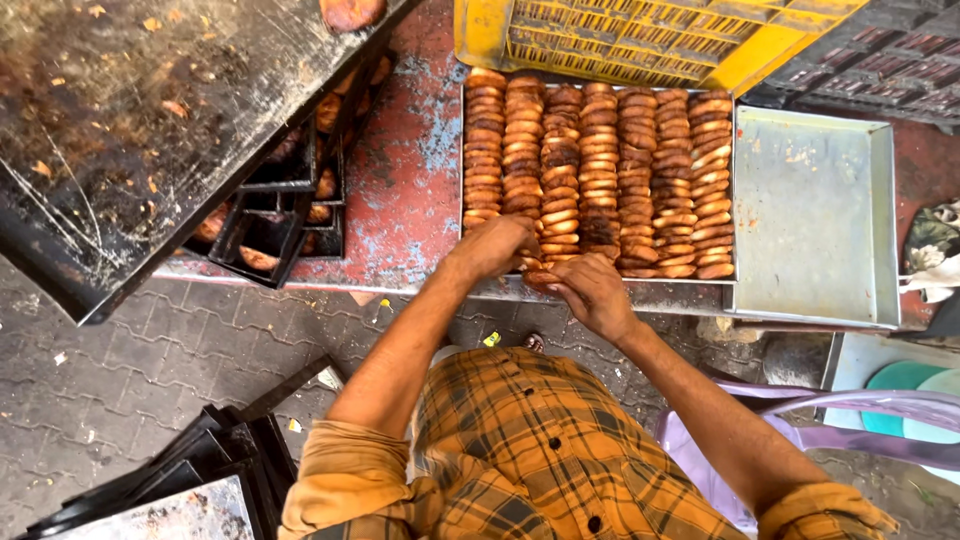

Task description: The person arranges baked goods by hand, moving them from one tray to another and organizing them into rows on the second tray.

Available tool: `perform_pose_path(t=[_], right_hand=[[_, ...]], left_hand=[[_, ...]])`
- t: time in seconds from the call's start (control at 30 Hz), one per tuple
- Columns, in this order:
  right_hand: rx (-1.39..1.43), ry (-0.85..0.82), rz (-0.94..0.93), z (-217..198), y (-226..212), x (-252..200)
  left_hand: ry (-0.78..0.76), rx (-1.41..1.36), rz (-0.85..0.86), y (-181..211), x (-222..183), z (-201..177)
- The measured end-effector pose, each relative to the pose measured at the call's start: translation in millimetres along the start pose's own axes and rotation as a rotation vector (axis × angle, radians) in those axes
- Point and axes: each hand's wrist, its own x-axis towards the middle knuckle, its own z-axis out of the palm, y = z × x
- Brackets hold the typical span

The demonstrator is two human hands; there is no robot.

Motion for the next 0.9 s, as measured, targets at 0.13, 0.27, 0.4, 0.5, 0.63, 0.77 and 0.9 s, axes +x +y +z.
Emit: perform_pose_path(t=[0.13,0.27,0.4,0.5,0.63,0.77,0.9], right_hand=[[0.058,0.048,0.112,24,17,5],[0.086,0.093,0.122,36,23,-5],[0.088,0.017,0.190,35,20,-14],[0.072,0.028,0.058,41,14,-6],[-0.032,-0.035,0.069,40,7,8],[-0.063,-0.090,0.014,31,0,17],[-0.067,-0.169,-0.011,28,-4,21]], left_hand=[[0.066,-0.045,0.045,-7,7,3],[-0.063,-0.109,-0.058,-12,11,4],[-0.099,-0.050,0.001,-16,18,3],[-0.105,-0.054,0.020,-19,18,3],[-0.102,-0.071,0.045,-21,20,1],[-0.114,-0.057,0.039,-20,23,-5],[-0.160,-0.086,0.015,-18,24,-7]])
